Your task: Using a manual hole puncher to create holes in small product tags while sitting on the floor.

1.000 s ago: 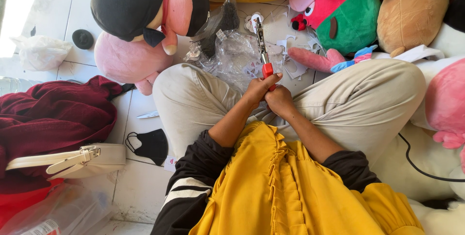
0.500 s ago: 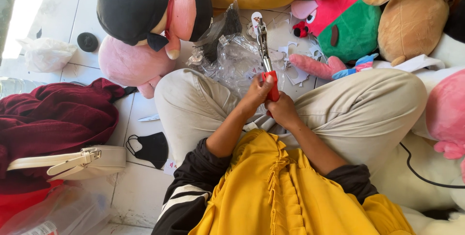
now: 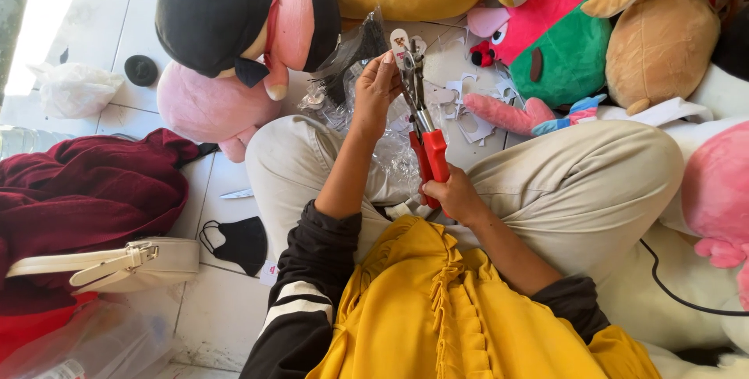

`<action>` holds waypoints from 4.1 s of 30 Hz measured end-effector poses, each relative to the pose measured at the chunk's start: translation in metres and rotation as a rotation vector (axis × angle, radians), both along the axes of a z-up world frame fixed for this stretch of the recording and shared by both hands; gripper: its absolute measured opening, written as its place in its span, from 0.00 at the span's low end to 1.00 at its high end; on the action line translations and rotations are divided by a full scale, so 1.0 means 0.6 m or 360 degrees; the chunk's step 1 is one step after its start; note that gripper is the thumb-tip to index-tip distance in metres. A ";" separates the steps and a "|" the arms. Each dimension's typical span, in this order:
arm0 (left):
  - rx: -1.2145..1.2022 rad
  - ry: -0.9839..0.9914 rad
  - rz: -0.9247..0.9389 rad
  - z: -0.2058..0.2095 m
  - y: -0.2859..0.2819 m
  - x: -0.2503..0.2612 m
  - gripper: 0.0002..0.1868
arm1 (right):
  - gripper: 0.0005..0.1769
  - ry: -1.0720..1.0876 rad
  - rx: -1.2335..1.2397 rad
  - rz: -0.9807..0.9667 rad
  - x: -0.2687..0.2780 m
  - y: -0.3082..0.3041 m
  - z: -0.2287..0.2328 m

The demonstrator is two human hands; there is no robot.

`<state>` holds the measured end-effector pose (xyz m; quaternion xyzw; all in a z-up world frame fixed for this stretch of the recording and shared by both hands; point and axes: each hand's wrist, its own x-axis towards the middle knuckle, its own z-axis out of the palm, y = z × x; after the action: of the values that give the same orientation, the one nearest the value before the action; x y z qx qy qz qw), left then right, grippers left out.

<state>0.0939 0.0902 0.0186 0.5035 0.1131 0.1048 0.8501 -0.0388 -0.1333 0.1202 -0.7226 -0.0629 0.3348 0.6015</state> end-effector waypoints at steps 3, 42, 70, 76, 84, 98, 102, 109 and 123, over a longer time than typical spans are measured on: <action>-0.0001 0.0008 0.0089 0.043 -0.006 -0.008 0.15 | 0.13 0.0022 0.0102 0.0001 -0.001 0.005 0.017; -0.0522 0.0285 0.0122 0.054 0.017 -0.059 0.08 | 0.26 0.0638 0.0000 -0.0208 -0.014 0.029 0.057; 0.0115 0.0506 0.0156 0.083 -0.001 -0.051 0.09 | 0.23 0.0597 -0.0058 -0.0349 -0.010 0.002 -0.058; 0.0915 0.0529 0.0159 0.116 -0.006 0.013 0.09 | 0.24 0.0681 -0.0014 -0.0542 -0.003 0.010 -0.073; 0.1607 0.0936 -0.0050 0.025 -0.004 0.146 0.11 | 0.18 0.0697 -0.0162 -0.0563 -0.011 0.008 -0.074; 0.1643 0.1013 0.0030 -0.042 -0.021 0.176 0.12 | 0.24 0.0845 -0.0271 -0.0459 0.003 0.012 -0.056; 0.1654 0.0958 0.0017 -0.069 -0.016 0.179 0.13 | 0.22 0.0839 -0.0236 -0.0476 0.003 0.011 -0.033; 0.1818 0.1018 0.0024 -0.038 -0.022 0.173 0.13 | 0.22 0.0803 -0.0206 -0.0474 -0.007 0.007 -0.080; 0.2125 0.0731 -0.0299 0.078 -0.025 -0.069 0.17 | 0.23 0.0649 -0.0203 -0.0537 -0.008 0.006 -0.084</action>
<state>0.0525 0.0755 0.0652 0.9337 0.1570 -0.0308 0.3202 -0.0436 -0.1295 0.0695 -0.6769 0.2019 0.3719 0.6023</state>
